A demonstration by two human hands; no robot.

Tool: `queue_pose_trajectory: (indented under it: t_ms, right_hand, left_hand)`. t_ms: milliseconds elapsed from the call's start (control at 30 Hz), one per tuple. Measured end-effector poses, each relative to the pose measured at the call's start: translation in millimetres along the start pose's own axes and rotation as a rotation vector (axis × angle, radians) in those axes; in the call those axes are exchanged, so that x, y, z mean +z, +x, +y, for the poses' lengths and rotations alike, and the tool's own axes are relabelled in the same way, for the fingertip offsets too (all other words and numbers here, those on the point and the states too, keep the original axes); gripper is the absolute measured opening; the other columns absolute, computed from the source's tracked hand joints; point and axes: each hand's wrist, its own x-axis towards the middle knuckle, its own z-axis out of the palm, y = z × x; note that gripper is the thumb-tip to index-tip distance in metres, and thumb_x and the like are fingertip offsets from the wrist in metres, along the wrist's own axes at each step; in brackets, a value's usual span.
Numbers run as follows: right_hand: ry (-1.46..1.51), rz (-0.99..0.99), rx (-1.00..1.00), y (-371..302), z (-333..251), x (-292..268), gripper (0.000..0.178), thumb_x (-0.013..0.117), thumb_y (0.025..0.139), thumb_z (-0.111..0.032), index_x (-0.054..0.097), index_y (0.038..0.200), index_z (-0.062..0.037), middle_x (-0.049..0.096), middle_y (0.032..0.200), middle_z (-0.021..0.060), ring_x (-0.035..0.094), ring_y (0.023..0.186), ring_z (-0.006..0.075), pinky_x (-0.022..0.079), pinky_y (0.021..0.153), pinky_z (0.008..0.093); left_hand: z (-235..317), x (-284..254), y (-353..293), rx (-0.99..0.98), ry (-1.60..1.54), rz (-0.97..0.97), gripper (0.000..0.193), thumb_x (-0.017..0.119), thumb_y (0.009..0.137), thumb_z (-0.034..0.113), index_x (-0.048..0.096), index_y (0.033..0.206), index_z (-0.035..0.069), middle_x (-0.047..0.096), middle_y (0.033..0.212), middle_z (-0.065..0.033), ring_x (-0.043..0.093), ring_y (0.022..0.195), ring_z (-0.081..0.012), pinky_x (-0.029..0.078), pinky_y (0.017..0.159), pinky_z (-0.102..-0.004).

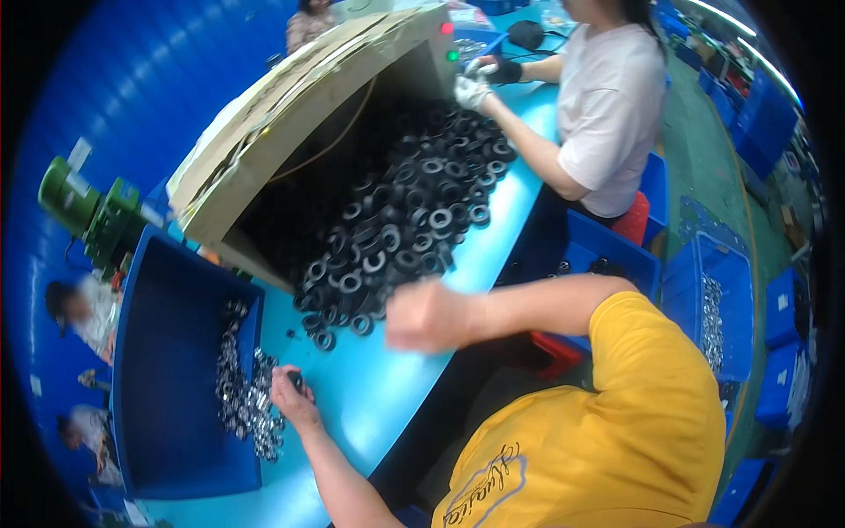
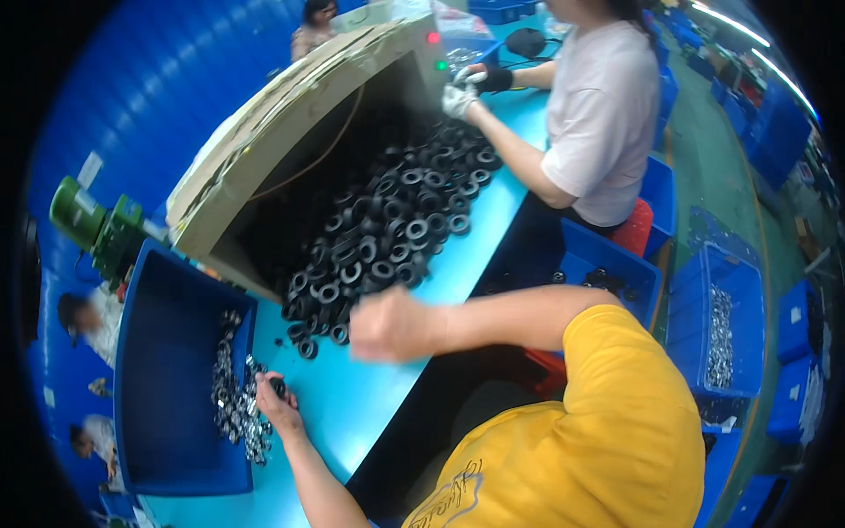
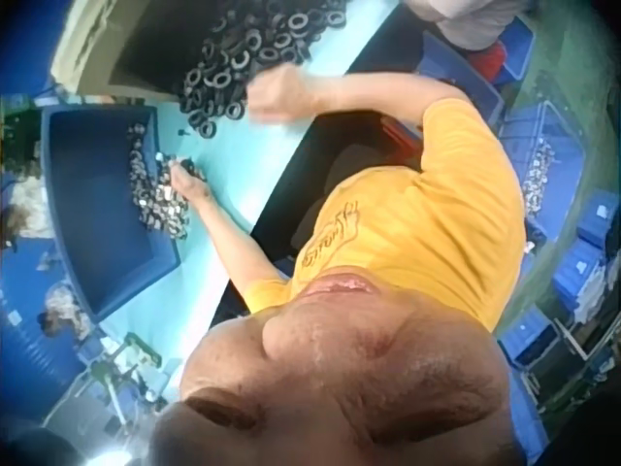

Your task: Manually inserting metal bearings into small black rubber wheels at a factory workstation.

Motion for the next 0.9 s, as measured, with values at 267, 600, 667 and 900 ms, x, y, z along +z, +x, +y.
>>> queue_pose_trajectory:
  t_ms: [267, 600, 667, 900]
  right_hand:
    - [-0.258, -0.362, 0.773, 104.0, 236.6, -24.2, 0.053, 0.056, 0.102, -0.052, 0.076, 0.122, -0.0071, 0.073, 0.13, 0.0161, 0.065, 0.126, 0.0366, 0.051, 0.107, 0.0493]
    - [0.056, -0.104, 0.256, 53.4, 118.0, -31.4, 0.026, 0.074, 0.093, -0.03, 0.078, 0.104, -0.007, 0.073, 0.099, 0.0113, 0.065, 0.102, 0.0335, 0.052, 0.094, 0.0461]
    - [0.099, -0.076, 0.247, 36.6, 87.5, -53.9, 0.021, 0.077, 0.093, -0.027, 0.078, 0.09, -0.0058, 0.073, 0.094, 0.0095, 0.068, 0.094, 0.0303, 0.055, 0.085, 0.0423]
    - [0.29, 0.215, 0.328, 75.0, 20.2, -166.2, 0.016, 0.082, 0.088, -0.022, 0.078, 0.082, -0.0074, 0.073, 0.081, 0.0076, 0.072, 0.077, 0.0209, 0.056, 0.07, 0.0349]
  left_hand:
    - [6.2, 8.5, 4.6, 0.003, -0.015, -0.045, 0.053, 0.05, 0.111, 0.052, 0.062, 0.088, 0.006, 0.042, 0.067, 0.0032, 0.037, 0.051, -0.0056, 0.029, 0.043, -0.023]
    - [1.0, 4.5, 1.2, -0.005, -0.025, -0.037, 0.051, 0.05, 0.112, 0.05, 0.064, 0.089, 0.006, 0.041, 0.065, 0.0041, 0.035, 0.051, -0.0044, 0.026, 0.043, -0.0228]
    - [0.3, 10.4, 3.4, 0.001, -0.01, -0.051, 0.051, 0.049, 0.112, 0.049, 0.064, 0.089, 0.006, 0.042, 0.065, 0.0041, 0.035, 0.05, -0.0042, 0.026, 0.043, -0.0229]
    - [-3.7, -9.4, 4.2, 0.01, 0.088, 0.005, 0.04, 0.055, 0.109, 0.037, 0.067, 0.089, 0.005, 0.054, 0.071, 0.001, 0.045, 0.057, -0.0082, 0.034, 0.05, -0.0255]
